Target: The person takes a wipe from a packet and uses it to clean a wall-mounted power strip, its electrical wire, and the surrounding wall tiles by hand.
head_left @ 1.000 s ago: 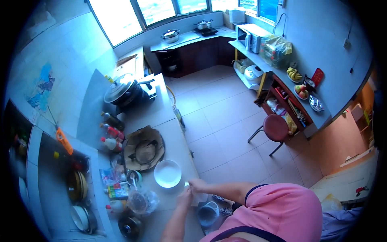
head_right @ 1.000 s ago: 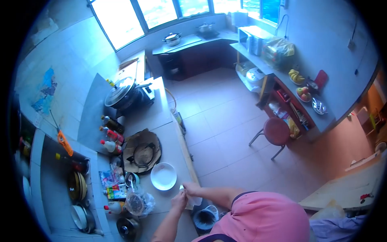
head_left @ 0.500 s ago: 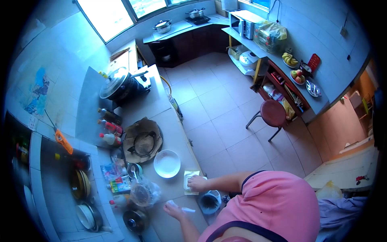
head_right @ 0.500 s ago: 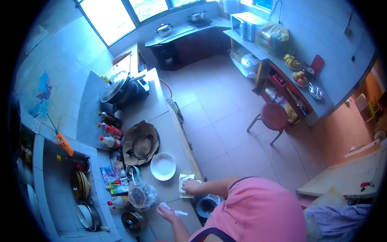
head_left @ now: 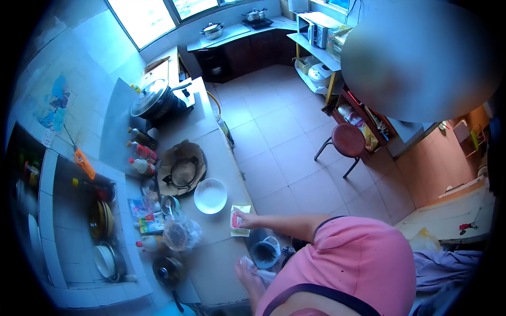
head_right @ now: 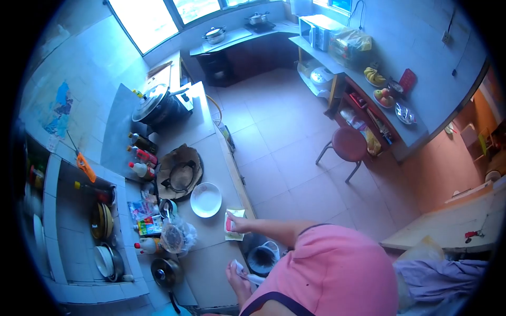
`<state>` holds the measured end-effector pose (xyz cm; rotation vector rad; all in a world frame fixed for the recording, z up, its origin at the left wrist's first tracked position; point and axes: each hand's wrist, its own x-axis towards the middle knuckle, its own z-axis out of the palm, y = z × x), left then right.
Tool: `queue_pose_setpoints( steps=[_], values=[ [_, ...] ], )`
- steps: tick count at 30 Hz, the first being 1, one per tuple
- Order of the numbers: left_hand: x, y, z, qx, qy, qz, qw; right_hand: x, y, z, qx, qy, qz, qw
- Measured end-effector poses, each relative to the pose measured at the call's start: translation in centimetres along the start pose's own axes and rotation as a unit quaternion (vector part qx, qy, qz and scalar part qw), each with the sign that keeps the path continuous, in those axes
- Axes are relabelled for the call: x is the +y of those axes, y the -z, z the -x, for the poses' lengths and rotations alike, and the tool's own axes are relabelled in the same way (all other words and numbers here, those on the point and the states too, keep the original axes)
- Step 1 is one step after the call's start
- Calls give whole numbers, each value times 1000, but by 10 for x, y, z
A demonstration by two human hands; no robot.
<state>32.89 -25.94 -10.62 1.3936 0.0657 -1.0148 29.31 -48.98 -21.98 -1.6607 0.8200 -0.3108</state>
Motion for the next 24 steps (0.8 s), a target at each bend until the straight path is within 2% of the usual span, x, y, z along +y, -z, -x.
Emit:
queue_pose_setpoints(
  steps=[2,4,5,7,8,10,12,13,14,15,16,17,19,20,22,23,24],
  values=[
    [14,-22,0,11,-14,1,1000,-2,3,-17,-109,-24,63,992],
    [30,-38,-9,13,-29,-2,999,-46,18,-2,-112,-4,44,993],
    [37,-47,-13,28,-51,-11,998,-48,16,1,-106,47,-4,993],
    [52,-81,-5,53,-80,-36,995,-82,38,34,-221,-12,-155,963],
    [47,-97,-10,50,-78,-41,995,-98,54,61,-245,-53,-293,923],
    [37,-132,-24,-60,-98,15,993,-101,92,83,-181,56,-122,974],
    [33,-181,-34,-72,-74,-11,995,-91,136,85,-107,56,-115,986],
    [31,-208,-43,-100,-55,-94,989,-87,164,88,-49,23,-145,988],
    [30,-239,-52,-128,-38,-177,975,-72,196,80,-39,28,-141,989],
    [33,-286,-46,-145,-91,-158,973,-55,226,74,-10,40,-220,975],
    [33,-319,-57,-149,-90,-159,972,-40,249,69,16,50,-298,953],
    [34,-348,-73,-200,-93,-208,953,-39,283,71,20,48,-298,953],
    [41,-416,-76,-263,-61,-268,925,-52,370,81,82,-70,-327,939],
    [38,-444,-87,-267,-58,-266,924,-47,403,81,105,-72,-327,936],
    [27,-495,-108,-338,-80,-329,878,-36,467,79,126,-47,-284,949],
    [26,-524,-106,-359,-103,-293,880,-36,491,78,127,-50,-285,949],
    [18,-548,-107,-360,-101,-294,880,-38,515,77,183,-52,-319,929]
  ],
)
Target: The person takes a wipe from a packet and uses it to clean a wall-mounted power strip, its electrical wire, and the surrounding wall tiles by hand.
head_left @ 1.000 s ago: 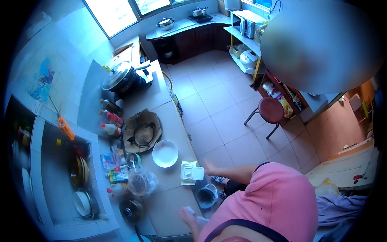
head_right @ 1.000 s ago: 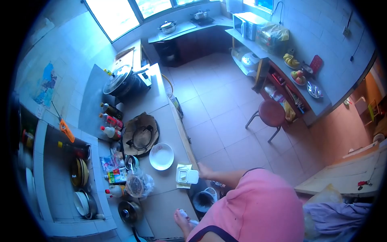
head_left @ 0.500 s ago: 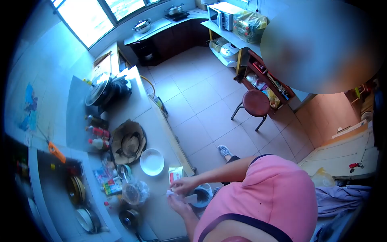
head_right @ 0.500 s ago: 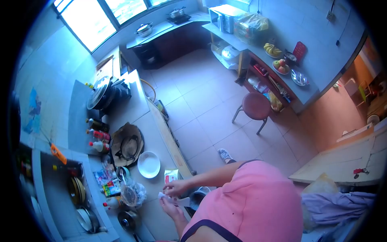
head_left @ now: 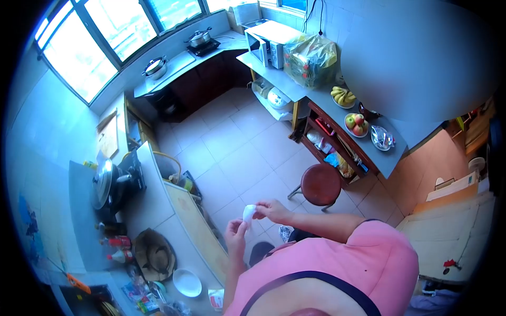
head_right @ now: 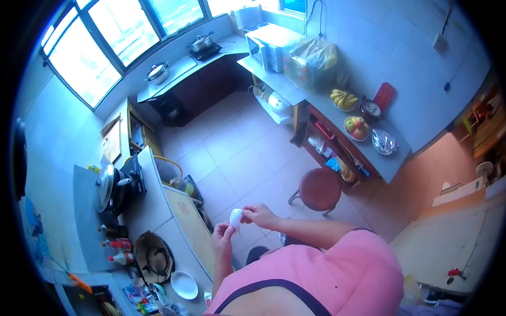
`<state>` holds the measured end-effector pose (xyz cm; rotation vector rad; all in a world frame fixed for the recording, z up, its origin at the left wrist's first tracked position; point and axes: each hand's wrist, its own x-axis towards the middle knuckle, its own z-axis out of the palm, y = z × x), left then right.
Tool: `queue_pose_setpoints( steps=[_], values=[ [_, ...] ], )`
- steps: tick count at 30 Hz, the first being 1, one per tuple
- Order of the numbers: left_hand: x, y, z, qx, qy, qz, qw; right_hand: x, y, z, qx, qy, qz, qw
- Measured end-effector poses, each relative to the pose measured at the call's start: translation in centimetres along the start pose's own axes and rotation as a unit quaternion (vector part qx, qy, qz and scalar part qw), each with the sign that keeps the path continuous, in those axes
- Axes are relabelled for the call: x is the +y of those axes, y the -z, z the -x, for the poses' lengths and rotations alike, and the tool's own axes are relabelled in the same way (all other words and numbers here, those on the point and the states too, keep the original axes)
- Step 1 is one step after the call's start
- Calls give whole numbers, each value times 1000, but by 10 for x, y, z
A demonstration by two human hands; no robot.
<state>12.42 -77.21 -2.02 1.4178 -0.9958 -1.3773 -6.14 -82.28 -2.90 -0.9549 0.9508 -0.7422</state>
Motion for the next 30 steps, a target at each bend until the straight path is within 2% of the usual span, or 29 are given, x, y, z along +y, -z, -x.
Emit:
queue_pose_setpoints(
  steps=[1,2,4,6,7,8,9,10,12,13,14,15,16,17,18,21,22,24,26,28,30],
  values=[
    [2,-17,-18,-3,-35,79,996,-12,13,-11,55,11,-41,998],
    [5,-30,-39,-8,-70,155,985,-17,24,-26,57,14,-43,997],
    [17,-49,-78,-18,-59,171,983,-22,44,-49,110,72,-120,984],
    [33,-63,-121,-80,48,184,979,-44,64,-73,121,56,-136,982],
    [42,-68,-143,-114,108,221,963,-55,74,-87,119,51,-82,988],
    [44,-71,-168,-120,112,224,961,-67,86,-101,118,45,-28,992],
    [46,-74,-197,-172,143,224,948,-77,101,-119,124,57,83,987],
    [49,-81,-226,-225,171,223,933,-80,116,-138,134,60,87,985],
    [73,-92,-279,-191,146,21,971,-92,146,-187,216,248,226,917],
    [90,-100,-308,-187,133,2,973,-107,163,-206,175,136,48,974],
    [105,-108,-335,-183,123,-20,975,-124,176,-223,189,146,51,970],
    [117,-115,-365,-199,118,-23,973,-140,186,-238,206,124,-115,964],
    [129,-125,-395,-238,76,4,968,-157,199,-252,213,102,-278,931],
    [140,-139,-423,-276,33,35,960,-169,217,-264,223,120,-270,929],
    [156,-156,-447,-288,33,34,956,-194,232,-271,234,126,-269,926],
    [199,-210,-519,-365,19,81,927,-232,278,-287,285,181,-360,870],
    [211,-229,-542,-374,20,80,924,-237,300,-288,255,205,-371,869],
    [237,-277,-579,-455,49,61,887,-256,322,-293,284,247,-320,870],
    [253,-329,-606,-488,15,55,871,-265,352,-299,290,239,-296,878],
    [263,-367,-633,-518,16,34,855,-264,391,-311,330,224,-187,898],
    [271,-407,-667,-523,19,22,852,-290,431,-320,352,305,-203,861]
  ],
)
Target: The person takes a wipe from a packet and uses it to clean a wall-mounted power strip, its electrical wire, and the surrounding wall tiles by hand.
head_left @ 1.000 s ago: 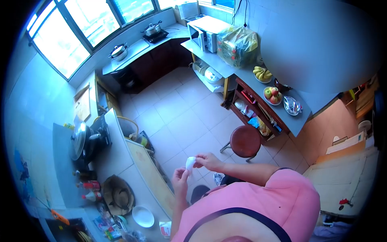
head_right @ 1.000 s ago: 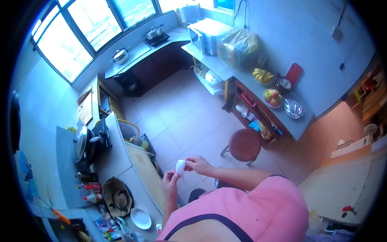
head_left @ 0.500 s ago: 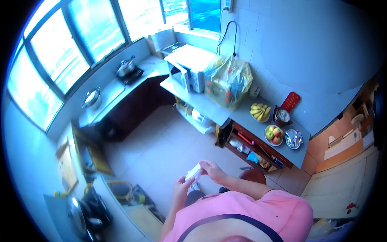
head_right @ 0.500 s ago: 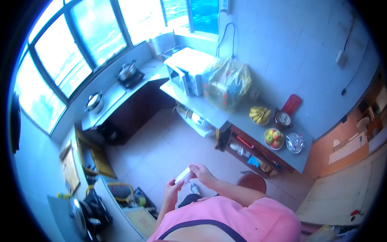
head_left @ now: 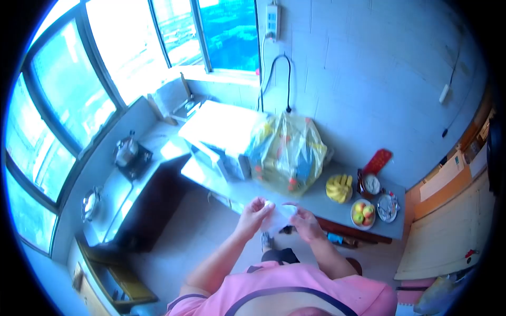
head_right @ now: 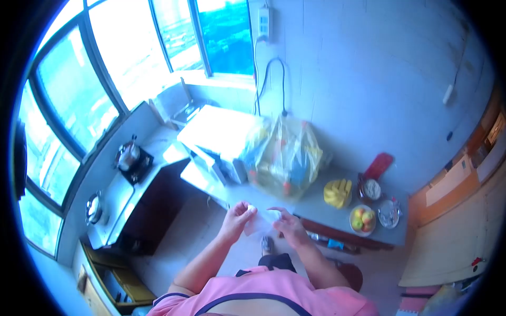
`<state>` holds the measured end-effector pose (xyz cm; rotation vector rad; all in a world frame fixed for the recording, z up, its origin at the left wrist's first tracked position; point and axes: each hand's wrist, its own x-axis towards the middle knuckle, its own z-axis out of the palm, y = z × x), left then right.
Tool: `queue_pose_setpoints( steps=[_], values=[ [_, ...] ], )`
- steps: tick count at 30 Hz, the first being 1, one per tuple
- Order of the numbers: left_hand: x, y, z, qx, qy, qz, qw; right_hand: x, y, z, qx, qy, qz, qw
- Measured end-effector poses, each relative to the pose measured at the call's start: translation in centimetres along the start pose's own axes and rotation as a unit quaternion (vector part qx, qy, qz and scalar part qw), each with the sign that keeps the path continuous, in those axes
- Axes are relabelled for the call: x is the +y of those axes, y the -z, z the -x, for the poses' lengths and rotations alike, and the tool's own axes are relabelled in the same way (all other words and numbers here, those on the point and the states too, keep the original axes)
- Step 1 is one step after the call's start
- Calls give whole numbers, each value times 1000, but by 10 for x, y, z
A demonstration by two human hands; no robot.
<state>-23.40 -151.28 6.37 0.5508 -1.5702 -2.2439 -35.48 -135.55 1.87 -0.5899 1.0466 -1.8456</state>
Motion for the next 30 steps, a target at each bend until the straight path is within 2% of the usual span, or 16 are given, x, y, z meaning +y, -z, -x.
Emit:
queue_pose_setpoints(
  steps=[2,4,6,9,10,12,13,14,15,17,19,20,22,24,28,30],
  values=[
    [19,14,-45,-33,68,-29,997,-30,-9,-44,-24,122,-50,991],
    [35,25,-81,-119,87,-71,987,-55,-8,-89,-58,91,-77,991],
    [54,39,-122,-134,33,-123,983,-70,-10,-140,-25,126,-89,988],
    [104,71,-178,-70,-28,-219,973,-129,-22,-205,-11,203,-67,977],
    [125,84,-197,-28,-25,-274,961,-152,-27,-219,33,197,-24,979],
    [158,115,-243,-31,-93,-316,944,-191,-33,-259,105,273,77,953],
    [169,132,-272,-42,-180,-348,919,-217,-37,-268,168,241,165,941],
    [204,131,-288,-31,-239,-404,883,-240,-46,-288,220,254,144,931],
    [231,130,-307,-15,-271,-433,859,-258,-42,-306,233,289,200,907],
    [281,121,-352,-21,-322,-426,845,-299,-49,-339,231,346,315,853],
    [318,106,-400,-41,-418,-413,808,-330,-53,-372,241,411,376,795],
    [340,93,-418,-39,-422,-441,791,-348,-59,-388,258,420,382,782],
    [358,68,-462,-14,-470,-429,772,-372,-69,-413,289,406,346,795],
    [376,39,-492,-9,-481,-452,751,-394,-69,-439,298,414,352,784],
    [377,-13,-530,73,-528,-472,702,-418,-64,-482,333,433,357,758],
    [380,-32,-540,87,-527,-470,703,-429,-68,-500,336,457,327,756]
  ],
)
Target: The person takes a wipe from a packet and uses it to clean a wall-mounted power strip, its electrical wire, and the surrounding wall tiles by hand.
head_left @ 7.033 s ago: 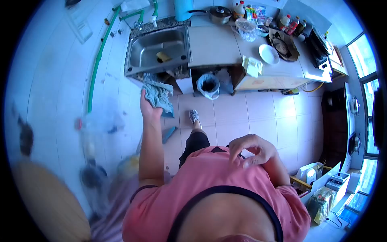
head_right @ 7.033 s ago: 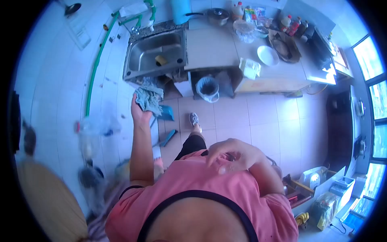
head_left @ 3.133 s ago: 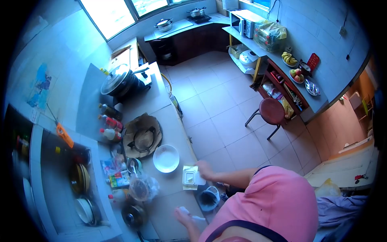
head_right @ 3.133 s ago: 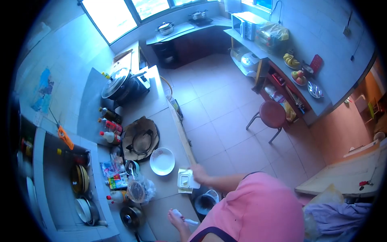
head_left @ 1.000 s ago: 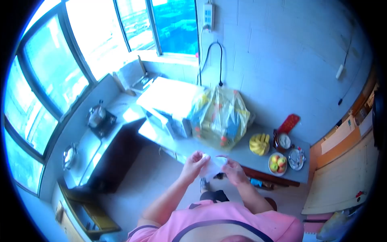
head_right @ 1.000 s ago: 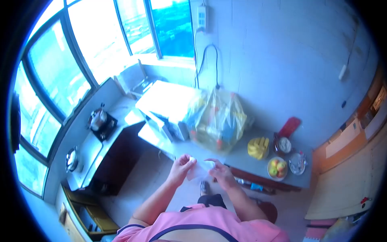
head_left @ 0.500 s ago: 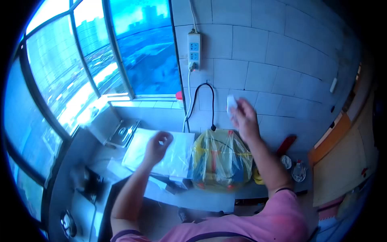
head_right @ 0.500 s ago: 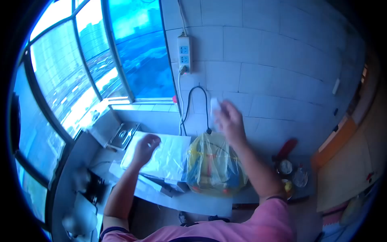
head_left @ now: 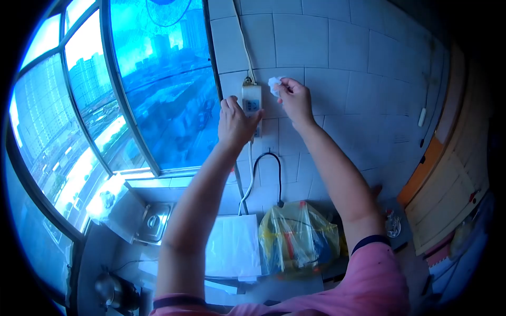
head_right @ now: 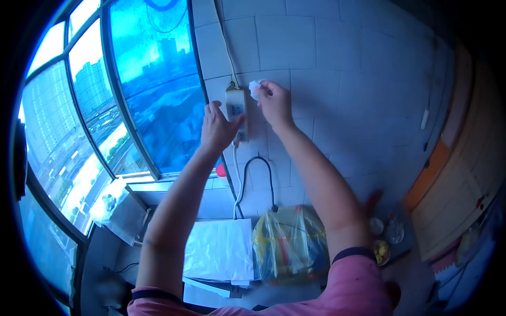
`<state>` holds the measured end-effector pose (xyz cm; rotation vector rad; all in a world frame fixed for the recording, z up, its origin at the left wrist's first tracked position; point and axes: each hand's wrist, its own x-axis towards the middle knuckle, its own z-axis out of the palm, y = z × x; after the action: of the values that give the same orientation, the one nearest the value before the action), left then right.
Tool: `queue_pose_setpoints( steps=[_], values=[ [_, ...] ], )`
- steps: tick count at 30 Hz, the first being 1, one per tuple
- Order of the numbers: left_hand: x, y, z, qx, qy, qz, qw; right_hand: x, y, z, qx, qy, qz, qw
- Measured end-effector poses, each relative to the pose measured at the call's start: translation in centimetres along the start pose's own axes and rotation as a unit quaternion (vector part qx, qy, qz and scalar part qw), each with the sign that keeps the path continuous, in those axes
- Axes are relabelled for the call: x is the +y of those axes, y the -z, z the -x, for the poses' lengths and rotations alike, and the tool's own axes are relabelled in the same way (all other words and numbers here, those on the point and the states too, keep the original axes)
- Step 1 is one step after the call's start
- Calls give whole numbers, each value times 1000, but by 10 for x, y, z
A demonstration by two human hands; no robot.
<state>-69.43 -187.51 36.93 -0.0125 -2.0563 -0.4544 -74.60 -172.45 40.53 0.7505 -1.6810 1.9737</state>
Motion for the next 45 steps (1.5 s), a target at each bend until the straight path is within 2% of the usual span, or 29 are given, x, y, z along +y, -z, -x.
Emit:
queue_pose_setpoints(
  steps=[3,4,6,7,9,12,17,18,20,24,26,29,33,35,36,38,42,44,45],
  values=[
    [2,-16,-4,49,-18,-17,998,10,-13,-12,-16,-4,30,999],
    [1,-20,-7,48,-19,-19,999,19,-18,-15,-9,52,31,998],
    [5,-21,-10,15,26,-16,999,30,-22,-19,17,205,140,969],
    [9,-22,-13,26,37,-19,999,34,-22,-23,18,206,137,969],
    [9,-23,-18,23,38,-22,999,29,-22,-26,-14,268,142,953],
    [11,-21,-18,6,44,-25,999,15,-22,-39,-52,263,214,939],
    [10,-17,-17,-20,41,-30,998,13,-27,-52,-49,162,261,950],
    [10,-16,-18,-30,47,-27,998,10,-25,-50,-49,162,262,950],
    [10,-15,-19,-42,52,-24,997,3,-16,-44,-125,185,268,937],
    [10,-14,-20,-40,58,-10,997,6,-11,-43,-117,220,226,942],
    [8,-14,-18,-41,66,-6,997,2,-11,-46,-154,130,212,956],
    [6,-14,-20,-38,52,-5,998,-2,-13,-44,-147,122,227,955],
    [4,-14,-19,-47,55,9,997,5,-21,-36,-107,159,242,951],
    [3,-16,-18,-44,58,13,997,10,-23,-35,-76,218,220,948],
    [2,-17,-16,-41,57,15,997,8,-18,-37,-105,176,201,958],
    [2,-16,-17,-36,54,17,998,0,-15,-38,-118,-19,82,989],
    [2,-16,-16,-41,52,14,998,-5,-13,-45,-135,-43,139,980],
    [3,-14,-17,-47,56,12,997,-10,-10,-59,-204,-65,163,963],
    [3,-14,-17,-52,63,14,997,-10,-12,-62,-202,-65,164,963]
  ],
)
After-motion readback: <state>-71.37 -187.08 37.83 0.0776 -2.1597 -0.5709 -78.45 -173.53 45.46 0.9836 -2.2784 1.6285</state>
